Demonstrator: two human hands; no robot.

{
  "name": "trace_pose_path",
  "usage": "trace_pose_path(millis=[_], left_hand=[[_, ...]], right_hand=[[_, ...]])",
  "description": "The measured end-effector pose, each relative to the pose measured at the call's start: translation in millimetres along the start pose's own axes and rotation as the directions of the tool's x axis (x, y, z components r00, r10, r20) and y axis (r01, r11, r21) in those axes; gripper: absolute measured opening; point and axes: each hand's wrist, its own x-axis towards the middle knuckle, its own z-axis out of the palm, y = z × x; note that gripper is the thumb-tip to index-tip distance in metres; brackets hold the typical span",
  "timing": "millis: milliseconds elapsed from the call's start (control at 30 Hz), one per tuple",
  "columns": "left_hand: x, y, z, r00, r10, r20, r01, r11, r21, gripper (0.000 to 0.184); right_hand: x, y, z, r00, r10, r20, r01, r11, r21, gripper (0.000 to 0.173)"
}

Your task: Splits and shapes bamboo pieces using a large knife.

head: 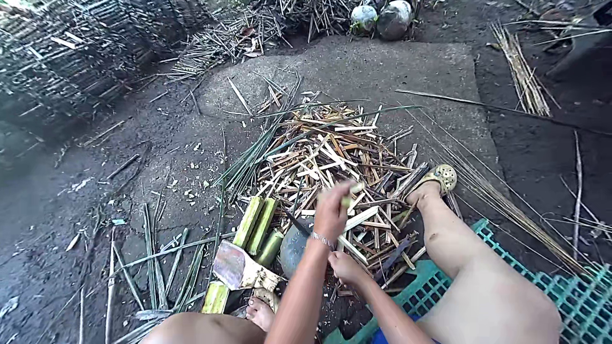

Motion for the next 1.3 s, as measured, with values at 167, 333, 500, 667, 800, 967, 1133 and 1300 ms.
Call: trace_pose_path(millis=[167, 333, 500, 667, 800, 967, 1133, 1300], left_hand=[[58, -35, 10, 0.961, -0.266, 0.077, 0.209, 0.877, 0.432, 0.093], [25, -92, 59, 0.689, -0.625, 0.367, 0.472, 0.771, 0.427, 0.052], [28, -134, 46, 0.499, -0.823, 0.271, 0.627, 0.559, 0.543, 0.057], [10, -166, 24, 0.355, -0.906, 0.231, 0.655, 0.417, 0.63, 0.054], [6, -169, 22, 0.41, -0.89, 0.202, 0.623, 0.435, 0.65, 0.042], [13, -156, 3, 0.499, -0.805, 0.322, 0.599, 0.589, 0.542, 0.048], [15, -119, -24, 0.798, -0.554, 0.235, 0.549, 0.831, 0.095, 0.022], [-7, -77, -46, 0.964, -0.264, 0.027, 0.265, 0.957, -0.114, 0.054]], right_hand=[[68, 132, 26, 0.998, 0.025, 0.055, -0.03, 0.996, 0.083, 0.051], [74, 213, -6, 0.999, 0.004, -0.054, 0.006, 0.981, 0.194, 0.036], [51, 213, -10, 0.994, 0.104, 0.031, -0.109, 0.957, 0.268, 0.029], [65, 195, -21, 0.993, 0.111, -0.036, -0.09, 0.927, 0.363, 0.029], [67, 194, -20, 0.987, 0.14, -0.075, -0.09, 0.881, 0.465, 0.031], [64, 199, -16, 0.977, 0.185, -0.105, -0.092, 0.814, 0.574, 0.032], [68, 213, -7, 0.986, 0.119, -0.119, -0.008, 0.739, 0.673, 0.031], [64, 245, 18, 0.991, 0.03, -0.131, 0.075, 0.688, 0.722, 0.031]])
